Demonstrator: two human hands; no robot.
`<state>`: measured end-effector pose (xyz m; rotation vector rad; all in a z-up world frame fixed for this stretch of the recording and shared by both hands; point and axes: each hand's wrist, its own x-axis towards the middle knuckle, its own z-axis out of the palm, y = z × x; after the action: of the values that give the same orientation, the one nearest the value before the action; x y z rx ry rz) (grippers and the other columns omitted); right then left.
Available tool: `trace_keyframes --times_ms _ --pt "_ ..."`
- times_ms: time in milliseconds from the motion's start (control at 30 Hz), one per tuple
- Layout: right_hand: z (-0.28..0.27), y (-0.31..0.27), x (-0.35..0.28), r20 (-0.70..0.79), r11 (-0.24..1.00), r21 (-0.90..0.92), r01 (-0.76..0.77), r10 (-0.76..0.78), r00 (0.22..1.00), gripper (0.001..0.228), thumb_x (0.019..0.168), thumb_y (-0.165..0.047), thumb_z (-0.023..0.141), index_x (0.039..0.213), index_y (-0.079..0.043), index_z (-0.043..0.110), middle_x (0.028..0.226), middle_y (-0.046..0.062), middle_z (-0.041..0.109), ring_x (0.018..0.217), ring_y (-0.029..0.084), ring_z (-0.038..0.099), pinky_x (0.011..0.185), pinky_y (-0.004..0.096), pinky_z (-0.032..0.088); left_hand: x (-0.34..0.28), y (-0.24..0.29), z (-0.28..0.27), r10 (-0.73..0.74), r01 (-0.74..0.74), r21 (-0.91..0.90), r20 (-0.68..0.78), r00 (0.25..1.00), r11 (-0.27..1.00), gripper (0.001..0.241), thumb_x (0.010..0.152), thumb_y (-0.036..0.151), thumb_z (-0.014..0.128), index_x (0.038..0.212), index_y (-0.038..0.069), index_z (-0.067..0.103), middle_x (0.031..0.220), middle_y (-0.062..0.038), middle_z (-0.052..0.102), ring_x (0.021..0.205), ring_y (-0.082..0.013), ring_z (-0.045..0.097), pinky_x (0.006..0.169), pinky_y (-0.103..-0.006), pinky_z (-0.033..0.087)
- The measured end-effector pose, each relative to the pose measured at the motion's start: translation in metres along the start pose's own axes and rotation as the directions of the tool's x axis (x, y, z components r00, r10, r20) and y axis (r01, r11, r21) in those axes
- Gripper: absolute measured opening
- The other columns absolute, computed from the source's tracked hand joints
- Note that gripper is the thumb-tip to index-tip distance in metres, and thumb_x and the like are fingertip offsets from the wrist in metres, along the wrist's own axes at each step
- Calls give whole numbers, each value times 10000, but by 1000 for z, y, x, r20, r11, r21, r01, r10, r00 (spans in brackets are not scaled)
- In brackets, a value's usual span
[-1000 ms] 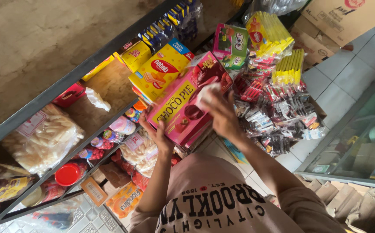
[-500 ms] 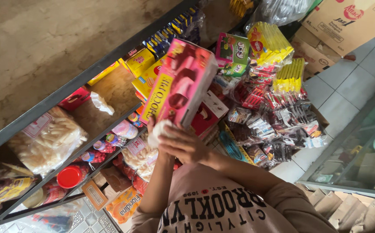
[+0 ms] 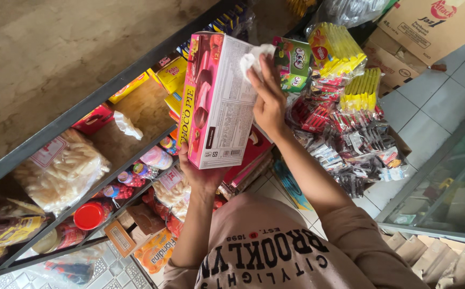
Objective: The person wipes a wooden shelf surface with a white tissue, removes a hair tie, and then wipes and restacks several boxes of Choco Pie snacks. The person handles the boxes one at a time, wiping their surfaces before placing them back on the shelf.
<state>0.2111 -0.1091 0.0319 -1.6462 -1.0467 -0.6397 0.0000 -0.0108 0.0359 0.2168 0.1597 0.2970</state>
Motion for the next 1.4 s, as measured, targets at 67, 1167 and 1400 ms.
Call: trace_keyframes --times_ms 67,1167,1400 --pt "8 -13 5 34 999 45 2 -4 999 622 949 211 447 1413 -149 650 1610 137 446 1527 380 407 1309 496 346 2 1 0 -42 42 -13 30 999 999 921 764 633 722 1521 166 486 1481 -94 564 1353 -323 527 1108 -556 416" --pt "-31 13 -65 551 382 667 -640 325 769 990 907 -672 561 1593 -206 20 1588 122 363 1423 321 469 1108 584 439 20 -3 15 479 -499 428 877 30 -754 1166 604 401 936 1499 323 192 1402 -119 413 1242 -330 434 1044 -507 410" --pt "-9 4 -75 798 -206 602 -772 122 590 948 942 -676 626 1615 -75 336 1545 86 505 1424 267 468 1175 496 395 39 2 -14 409 -582 232 892 -193 -780 948 706 555 778 1487 323 295 1385 -150 411 1210 -368 486 1061 -577 448"
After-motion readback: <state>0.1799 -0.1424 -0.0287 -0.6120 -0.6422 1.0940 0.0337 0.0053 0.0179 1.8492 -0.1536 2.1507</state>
